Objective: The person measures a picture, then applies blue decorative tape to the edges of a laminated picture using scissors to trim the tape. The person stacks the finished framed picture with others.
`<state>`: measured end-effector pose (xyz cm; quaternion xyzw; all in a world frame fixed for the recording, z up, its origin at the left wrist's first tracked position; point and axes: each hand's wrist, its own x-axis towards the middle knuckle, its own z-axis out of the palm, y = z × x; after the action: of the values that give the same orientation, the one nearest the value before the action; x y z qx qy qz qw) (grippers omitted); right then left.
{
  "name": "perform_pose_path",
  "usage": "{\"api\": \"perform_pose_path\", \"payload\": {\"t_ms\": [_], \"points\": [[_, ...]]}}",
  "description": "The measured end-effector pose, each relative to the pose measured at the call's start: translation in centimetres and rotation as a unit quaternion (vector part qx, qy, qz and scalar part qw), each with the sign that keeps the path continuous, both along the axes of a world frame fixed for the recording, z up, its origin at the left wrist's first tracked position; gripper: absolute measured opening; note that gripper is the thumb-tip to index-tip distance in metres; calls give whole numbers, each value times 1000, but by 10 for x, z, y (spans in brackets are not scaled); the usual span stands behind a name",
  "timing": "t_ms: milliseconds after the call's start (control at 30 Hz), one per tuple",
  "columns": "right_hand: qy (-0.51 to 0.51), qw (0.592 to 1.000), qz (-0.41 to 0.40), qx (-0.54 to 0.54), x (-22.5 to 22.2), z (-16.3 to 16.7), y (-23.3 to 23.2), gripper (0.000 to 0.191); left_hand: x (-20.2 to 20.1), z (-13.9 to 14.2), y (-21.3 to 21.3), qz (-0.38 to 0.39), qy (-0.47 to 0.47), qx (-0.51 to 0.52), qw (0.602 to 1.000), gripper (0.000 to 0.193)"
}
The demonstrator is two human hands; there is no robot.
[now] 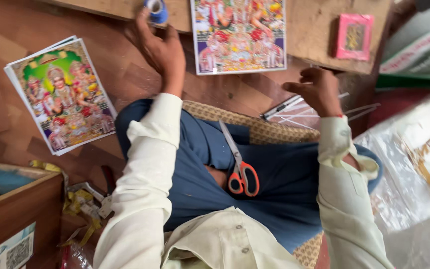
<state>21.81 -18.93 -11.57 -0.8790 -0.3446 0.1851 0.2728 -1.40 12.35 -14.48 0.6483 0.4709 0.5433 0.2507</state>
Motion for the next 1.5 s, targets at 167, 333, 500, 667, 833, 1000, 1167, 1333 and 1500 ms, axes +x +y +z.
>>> {"api": "perform_pose_path", "payload": {"t_ms": [167, 333, 500, 667, 833, 1000, 1167, 1333, 1500], "points": [[265, 960, -62, 60, -2, -24, 9, 42, 9, -3, 22, 15, 110, 17, 994, 45], [266, 960, -49, 78, 7, -24, 2, 29, 14, -2, 34, 37, 140, -5, 989, 34], [81, 973, 53, -210, 23, -20, -22, 29, 12, 5, 33, 25, 137, -19, 990, 37], [161, 972, -26, -171, 20, -12, -29, 14, 12, 12, 29, 8, 109, -6, 994, 42], [1, 988, -12, -157, 8, 12, -25, 30, 12, 17, 28, 12, 103, -1, 995, 45], [-187, 971, -142, 48, 3, 41, 1, 43, 12, 24, 20, 27, 17, 66, 997, 47], [-171, 968, -112, 143, 39, 53, 81, 89, 14, 31, 19, 5, -24, 54, 998, 48], [-259, 951, -152, 74, 70, 42, 148, 122, 14, 25, 27, -11, -36, 43, 998, 43], [-253, 944, -147, 154, 83, 12, 163, 112, 15, 21, 35, -17, -21, 27, 999, 47]]}}
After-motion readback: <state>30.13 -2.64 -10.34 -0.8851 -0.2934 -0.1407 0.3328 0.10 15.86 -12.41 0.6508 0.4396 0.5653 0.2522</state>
